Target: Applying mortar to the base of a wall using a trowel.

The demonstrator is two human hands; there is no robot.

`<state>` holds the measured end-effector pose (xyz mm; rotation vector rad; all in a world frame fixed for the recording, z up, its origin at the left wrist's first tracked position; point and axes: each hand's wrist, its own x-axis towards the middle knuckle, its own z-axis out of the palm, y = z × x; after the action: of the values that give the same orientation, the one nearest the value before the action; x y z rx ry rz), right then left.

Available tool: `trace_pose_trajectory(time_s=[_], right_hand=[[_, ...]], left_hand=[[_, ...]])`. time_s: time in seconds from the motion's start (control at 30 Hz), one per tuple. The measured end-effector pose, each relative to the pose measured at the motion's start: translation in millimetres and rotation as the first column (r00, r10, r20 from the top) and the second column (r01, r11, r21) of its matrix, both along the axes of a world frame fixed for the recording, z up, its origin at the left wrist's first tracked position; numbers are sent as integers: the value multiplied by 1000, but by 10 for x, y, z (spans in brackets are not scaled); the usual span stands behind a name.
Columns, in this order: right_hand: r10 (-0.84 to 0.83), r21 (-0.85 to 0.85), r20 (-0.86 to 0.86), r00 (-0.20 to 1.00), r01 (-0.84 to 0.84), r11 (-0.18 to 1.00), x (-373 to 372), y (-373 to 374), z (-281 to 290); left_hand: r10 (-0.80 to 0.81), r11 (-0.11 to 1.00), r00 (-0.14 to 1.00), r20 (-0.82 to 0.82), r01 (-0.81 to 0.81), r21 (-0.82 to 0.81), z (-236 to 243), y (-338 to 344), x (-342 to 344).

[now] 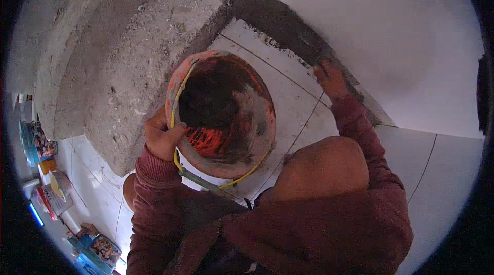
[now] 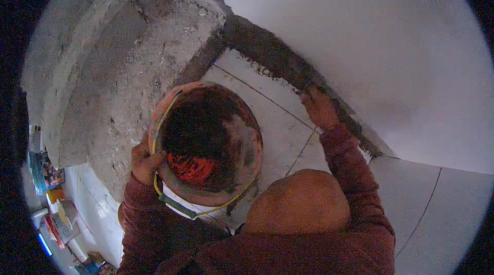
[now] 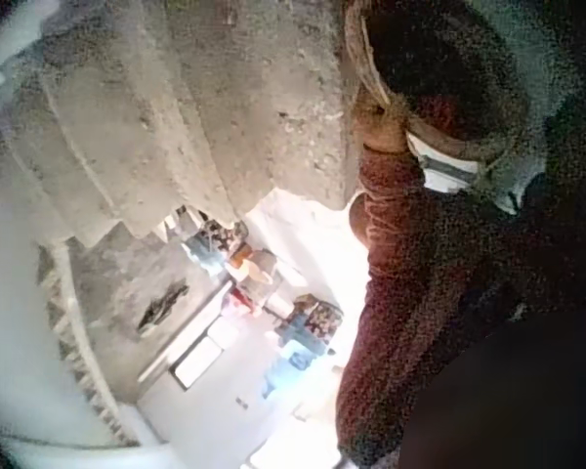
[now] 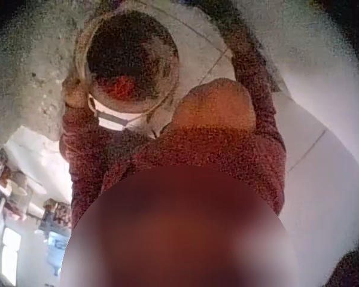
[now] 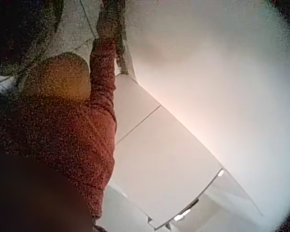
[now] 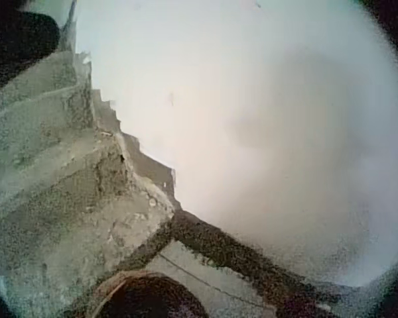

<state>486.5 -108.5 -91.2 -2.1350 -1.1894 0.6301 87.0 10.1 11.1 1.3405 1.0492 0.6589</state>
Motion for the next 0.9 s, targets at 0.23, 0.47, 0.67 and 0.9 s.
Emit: trace_pose_trajectory(time_s=[0.23,0.47,0.67,0.9], right_hand=[[248,-358,392,886,-102,928,41,-81,-901],[166,-166,326,931,-116,979,331,-14,-731],[124,-367,92,988,-82,927,-137,45,212],[129,4,746,653,-199,980,-2,189,-822]], left_hand=[[-68,997,997,-42,70,35,127,17,119],[0,998,1000,-19,-2,-70,16,16,3],[43,993,989,139,-26,-118,51,32,74],[-20,997,1000,9,20,-72,54,96,106]])
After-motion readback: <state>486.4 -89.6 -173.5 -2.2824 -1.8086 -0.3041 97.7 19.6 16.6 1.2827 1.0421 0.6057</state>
